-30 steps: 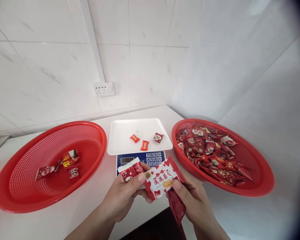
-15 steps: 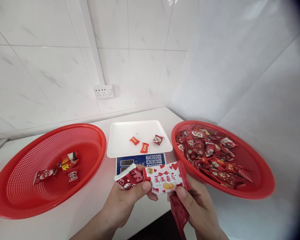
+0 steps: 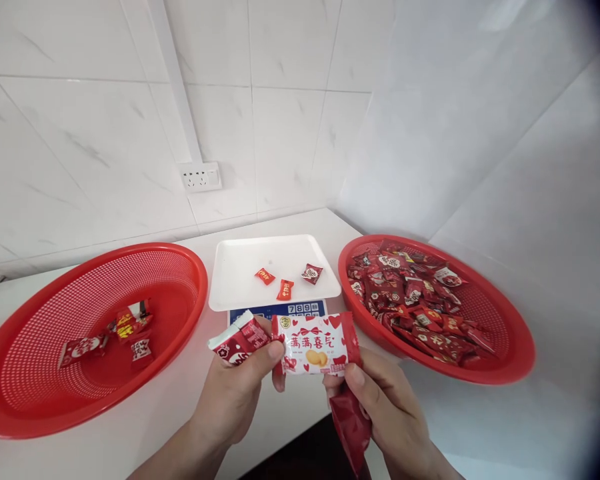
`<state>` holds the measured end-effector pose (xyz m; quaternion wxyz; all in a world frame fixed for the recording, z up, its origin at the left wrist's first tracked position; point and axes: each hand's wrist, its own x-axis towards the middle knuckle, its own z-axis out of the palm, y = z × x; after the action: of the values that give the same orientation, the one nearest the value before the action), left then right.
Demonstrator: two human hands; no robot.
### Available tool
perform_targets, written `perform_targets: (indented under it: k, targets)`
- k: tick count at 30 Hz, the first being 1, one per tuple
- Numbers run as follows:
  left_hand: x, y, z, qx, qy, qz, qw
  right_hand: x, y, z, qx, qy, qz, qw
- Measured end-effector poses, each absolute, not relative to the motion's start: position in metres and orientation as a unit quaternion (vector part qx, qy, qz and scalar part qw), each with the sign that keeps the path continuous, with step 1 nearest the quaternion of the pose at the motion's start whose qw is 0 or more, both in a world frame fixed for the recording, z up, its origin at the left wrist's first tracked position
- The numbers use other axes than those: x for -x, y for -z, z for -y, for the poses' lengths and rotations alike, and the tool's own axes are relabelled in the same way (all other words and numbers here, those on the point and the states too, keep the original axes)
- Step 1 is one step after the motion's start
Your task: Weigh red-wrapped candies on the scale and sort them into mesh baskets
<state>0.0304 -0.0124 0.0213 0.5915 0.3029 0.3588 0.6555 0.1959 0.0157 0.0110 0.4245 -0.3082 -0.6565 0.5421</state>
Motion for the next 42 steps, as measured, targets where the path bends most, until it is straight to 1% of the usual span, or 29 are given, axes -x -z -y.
perform_targets:
  k: [9, 13, 16, 18, 21, 25, 27, 29, 31, 34, 36, 39, 42]
  targets:
    - [-0.025, -0.014, 0.016, -0.337, -0.651, -0.395, 0.553, -0.196, -0.009, -0.02, 0.29, -0.567, 0.642, 0.427]
    - [-0.024, -0.012, 0.017, -0.356, -0.642, -0.403, 0.547, -0.196, -0.013, -0.023, 0.263, -0.601, 0.647, 0.389]
    - [-0.025, -0.01, 0.016, -0.373, -0.618, -0.421, 0.55, -0.196, -0.015, -0.024, 0.282, -0.6, 0.656, 0.361]
    - [-0.027, -0.008, 0.014, -0.367, -0.612, -0.43, 0.553, -0.195, -0.012, -0.025, 0.296, -0.599, 0.652, 0.358]
    - [-0.026, -0.004, 0.011, -0.336, -0.628, -0.431, 0.554, -0.19, -0.001, -0.033, 0.314, -0.644, 0.592, 0.368]
    - [-0.016, 0.002, 0.006, -0.284, -0.668, -0.448, 0.522, -0.174, 0.017, -0.058, 0.35, -0.727, 0.416, 0.419]
    - [-0.011, 0.005, 0.003, -0.252, -0.677, -0.456, 0.52, -0.166, 0.022, -0.075, 0.347, -0.747, 0.37, 0.43]
    - [-0.006, 0.008, 0.001, -0.231, -0.672, -0.46, 0.533, -0.158, 0.023, -0.088, 0.331, -0.76, 0.377, 0.413]
    - [-0.005, 0.011, 0.001, -0.228, -0.662, -0.458, 0.547, -0.153, 0.023, -0.094, 0.326, -0.763, 0.412, 0.377]
    - [-0.005, 0.013, 0.002, -0.258, -0.626, -0.457, 0.577, -0.15, 0.025, -0.089, 0.314, -0.747, 0.489, 0.323]
    - [-0.006, 0.014, 0.003, -0.313, -0.568, -0.461, 0.605, -0.153, 0.026, -0.081, 0.284, -0.75, 0.516, 0.301]
    - [-0.01, 0.016, 0.005, -0.417, -0.473, -0.456, 0.628, -0.162, 0.025, -0.071, 0.243, -0.759, 0.535, 0.281]
    - [-0.014, 0.016, 0.004, -0.469, -0.428, -0.462, 0.619, -0.175, 0.02, -0.067, 0.262, -0.703, 0.602, 0.273]
